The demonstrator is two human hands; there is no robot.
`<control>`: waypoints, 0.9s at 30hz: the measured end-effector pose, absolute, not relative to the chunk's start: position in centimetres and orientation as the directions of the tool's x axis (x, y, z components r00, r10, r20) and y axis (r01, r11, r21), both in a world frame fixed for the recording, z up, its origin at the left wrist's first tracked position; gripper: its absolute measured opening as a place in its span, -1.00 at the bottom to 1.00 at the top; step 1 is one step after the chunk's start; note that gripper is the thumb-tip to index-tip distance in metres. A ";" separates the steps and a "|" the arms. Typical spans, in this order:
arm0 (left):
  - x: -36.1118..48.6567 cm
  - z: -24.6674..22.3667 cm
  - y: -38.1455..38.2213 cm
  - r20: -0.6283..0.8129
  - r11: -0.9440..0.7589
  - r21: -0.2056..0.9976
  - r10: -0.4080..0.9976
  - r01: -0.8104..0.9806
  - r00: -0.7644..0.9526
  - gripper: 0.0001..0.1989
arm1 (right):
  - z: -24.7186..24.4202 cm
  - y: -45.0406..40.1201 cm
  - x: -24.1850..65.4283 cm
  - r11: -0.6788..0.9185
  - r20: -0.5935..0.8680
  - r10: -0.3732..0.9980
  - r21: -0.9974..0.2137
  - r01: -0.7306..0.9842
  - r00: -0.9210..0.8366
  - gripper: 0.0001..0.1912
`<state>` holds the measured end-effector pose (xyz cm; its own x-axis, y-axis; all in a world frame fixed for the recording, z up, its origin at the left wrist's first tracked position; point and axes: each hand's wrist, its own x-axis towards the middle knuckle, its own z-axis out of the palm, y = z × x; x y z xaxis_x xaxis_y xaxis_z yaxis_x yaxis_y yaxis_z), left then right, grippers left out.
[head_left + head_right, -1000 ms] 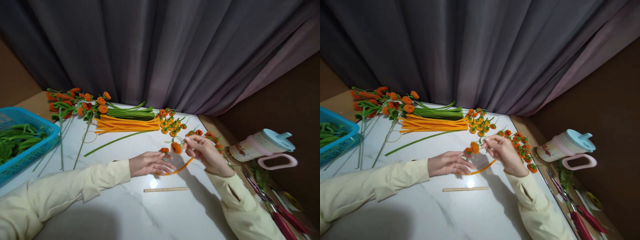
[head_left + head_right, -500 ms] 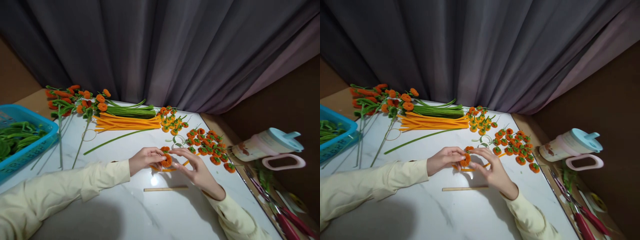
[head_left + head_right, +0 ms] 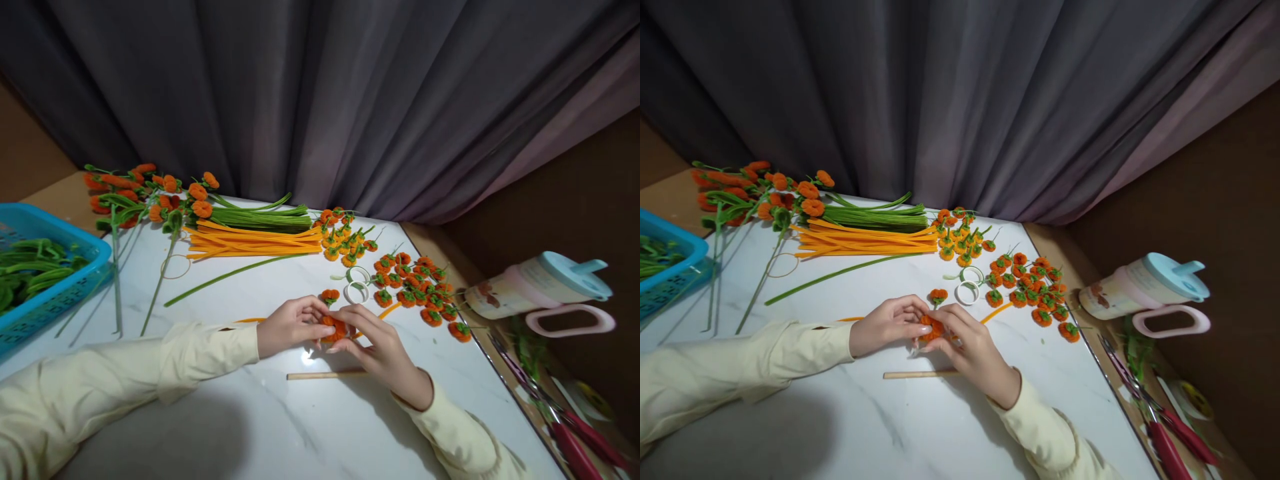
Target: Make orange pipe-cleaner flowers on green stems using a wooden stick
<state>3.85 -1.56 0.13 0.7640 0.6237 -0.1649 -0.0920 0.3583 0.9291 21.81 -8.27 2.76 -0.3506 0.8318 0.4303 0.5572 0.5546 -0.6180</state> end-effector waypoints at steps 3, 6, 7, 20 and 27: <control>3.8 0.3 -1.6 -0.169 0.378 0.922 0.594 -0.088 0.786 -0.61 | 2.8 -8.3 21.8 0.568 0.436 0.823 -0.623 0.538 -0.364 -0.76; 3.8 0.4 -1.6 -0.176 0.398 0.913 0.578 -0.088 0.797 -0.60 | 2.9 -8.4 21.9 0.584 0.454 0.812 -0.619 0.526 -0.367 -0.84; 3.8 0.4 -1.6 -0.181 0.406 0.910 0.574 -0.086 0.799 -0.59 | 3.0 -8.3 21.9 0.587 0.457 0.810 -0.618 0.524 -0.369 -0.86; 4.0 0.6 -1.5 -0.166 0.414 0.900 0.621 -0.140 0.766 -0.54 | 2.3 -8.3 21.9 0.597 0.575 0.776 -0.538 0.596 -0.258 -0.75; 3.9 0.0 -1.7 -0.087 0.270 0.948 0.728 -0.167 0.679 -0.60 | 2.0 -8.2 22.0 0.604 0.547 0.782 -0.543 0.584 -0.300 -0.59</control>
